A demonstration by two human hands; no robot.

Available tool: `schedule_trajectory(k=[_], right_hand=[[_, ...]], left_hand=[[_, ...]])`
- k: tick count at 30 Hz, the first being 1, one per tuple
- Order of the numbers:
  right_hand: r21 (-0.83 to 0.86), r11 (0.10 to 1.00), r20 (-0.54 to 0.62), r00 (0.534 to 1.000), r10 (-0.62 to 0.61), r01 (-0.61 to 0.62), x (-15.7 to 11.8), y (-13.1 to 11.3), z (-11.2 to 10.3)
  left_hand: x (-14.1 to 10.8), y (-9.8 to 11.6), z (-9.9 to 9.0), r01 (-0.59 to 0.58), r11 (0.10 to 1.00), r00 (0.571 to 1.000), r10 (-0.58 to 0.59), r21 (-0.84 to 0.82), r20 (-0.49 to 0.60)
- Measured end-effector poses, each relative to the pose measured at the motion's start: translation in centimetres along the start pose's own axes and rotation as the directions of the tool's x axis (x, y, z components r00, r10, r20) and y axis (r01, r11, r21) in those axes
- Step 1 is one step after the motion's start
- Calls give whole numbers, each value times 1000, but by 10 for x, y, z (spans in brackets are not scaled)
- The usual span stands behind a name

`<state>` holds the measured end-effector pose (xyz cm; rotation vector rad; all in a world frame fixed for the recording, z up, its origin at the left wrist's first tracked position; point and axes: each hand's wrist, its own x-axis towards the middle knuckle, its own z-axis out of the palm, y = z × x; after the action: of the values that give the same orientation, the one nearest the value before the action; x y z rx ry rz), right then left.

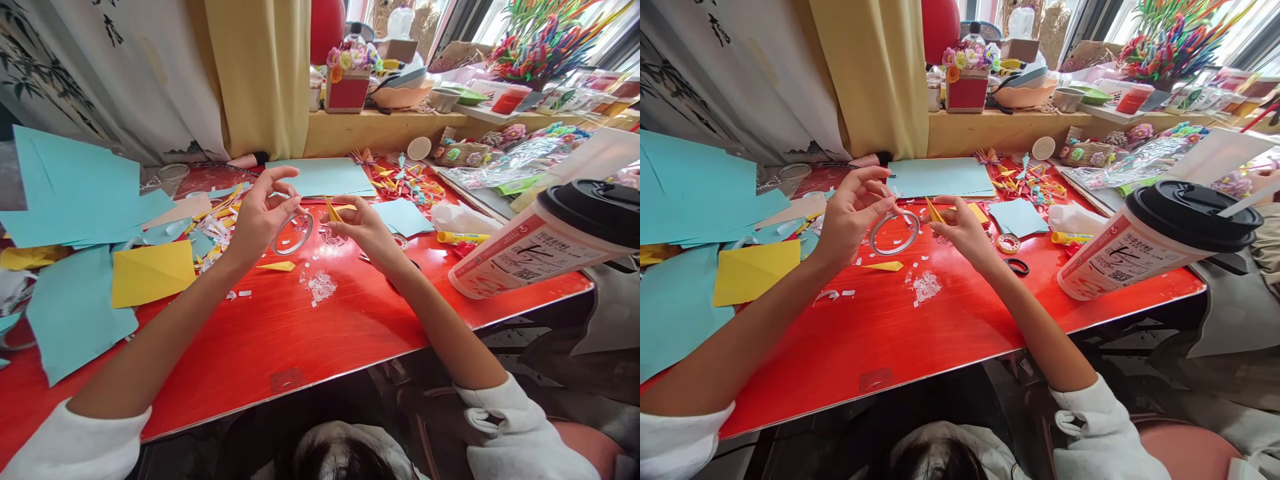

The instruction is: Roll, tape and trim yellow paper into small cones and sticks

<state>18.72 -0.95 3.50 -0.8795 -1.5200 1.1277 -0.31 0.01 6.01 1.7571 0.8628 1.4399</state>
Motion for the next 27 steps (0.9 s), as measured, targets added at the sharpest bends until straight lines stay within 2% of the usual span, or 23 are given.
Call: schedule_trajectory(k=[3, 5, 10, 13, 19, 24, 27], right_hand=[[-72, 997, -27, 1000, 4, -5, 2, -2, -2], [-126, 992, -26, 1000, -2, -1, 1, -4, -3], [-108, 994, 47, 999, -25, 30, -1, -7, -3], [-60, 997, 66, 997, -39, 43, -2, -7, -2], [87, 993, -57, 995, -78, 83, -3, -9, 4], [165, 986, -18, 999, -36, 39, -4, -7, 9], [105, 994, -7, 999, -42, 42, -5, -10, 11]], left_hand=[[1, 6, -1, 41, 999, 998, -39, -24, 55], [1, 8, -2, 70, 997, 992, -71, 19, 101], [-1, 9, -4, 104, 945, 973, -160, 309, 164], [-2, 11, -3, 109, 906, 959, -204, 409, 196], [-5, 21, 3, 107, 924, 931, -222, 368, 289], [-10, 22, 9, 96, 932, 930, -210, 350, 303], [-11, 19, 10, 107, 943, 941, -199, 316, 273]])
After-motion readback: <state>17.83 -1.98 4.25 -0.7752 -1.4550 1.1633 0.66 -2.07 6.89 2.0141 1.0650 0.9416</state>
